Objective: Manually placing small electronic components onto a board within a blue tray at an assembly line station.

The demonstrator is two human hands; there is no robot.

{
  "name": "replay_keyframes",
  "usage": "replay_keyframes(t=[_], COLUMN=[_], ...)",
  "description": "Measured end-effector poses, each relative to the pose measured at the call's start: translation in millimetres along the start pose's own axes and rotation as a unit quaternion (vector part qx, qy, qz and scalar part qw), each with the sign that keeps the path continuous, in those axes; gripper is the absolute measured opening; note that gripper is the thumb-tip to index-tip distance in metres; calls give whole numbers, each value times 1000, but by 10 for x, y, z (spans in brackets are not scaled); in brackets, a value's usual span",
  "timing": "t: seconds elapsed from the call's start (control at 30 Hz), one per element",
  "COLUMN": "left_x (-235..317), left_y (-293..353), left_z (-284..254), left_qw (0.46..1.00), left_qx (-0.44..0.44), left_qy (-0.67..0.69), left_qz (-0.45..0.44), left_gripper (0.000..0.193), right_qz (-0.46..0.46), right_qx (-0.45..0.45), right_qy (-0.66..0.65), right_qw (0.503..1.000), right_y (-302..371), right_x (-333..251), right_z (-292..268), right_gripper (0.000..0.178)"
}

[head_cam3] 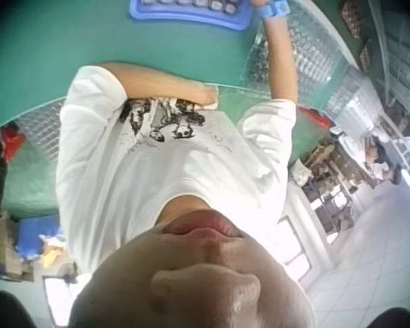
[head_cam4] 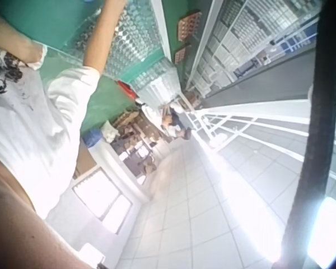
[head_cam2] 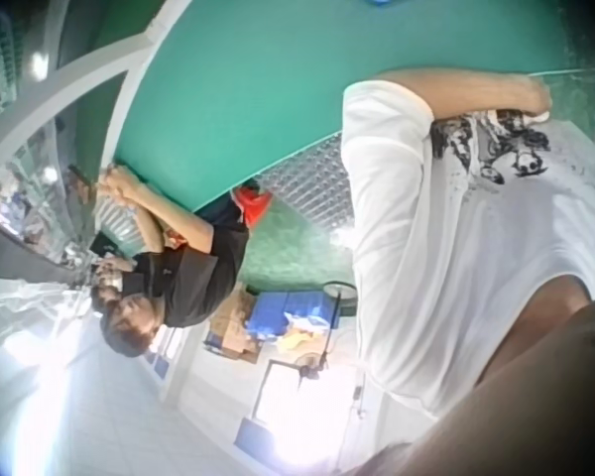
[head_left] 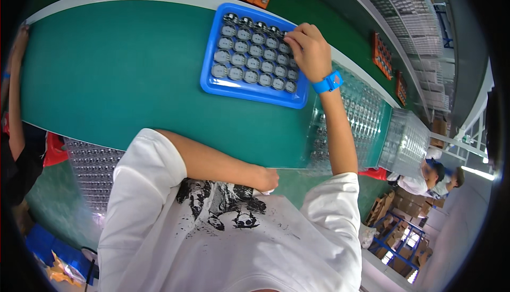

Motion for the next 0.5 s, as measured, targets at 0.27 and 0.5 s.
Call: replay_keyframes(t=[0.27,0.5], left_x=[232,230], left_y=[162,1145], left_z=[-611,-2305], left_qw=[980,875], left_qx=[-16,356], left_qy=[195,327], left_qz=[22,17], left_gripper=[21,21], right_qz=[32,6], right_qx=[12,56], right_qy=[-67,-53], right_qw=[997,997], right_y=[79,172], right_x=[140,194], right_z=[-2,-29], right_gripper=[4,5])
Point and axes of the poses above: each hand's wrist, its own y-axis away from the middle knuckle, its own z-axis out of the palm, x = y × z, the point moved 9 cm from there along -y, towards the middle knuckle, and after that the axes turned 12 degrees about z, right-handed, at the moved point
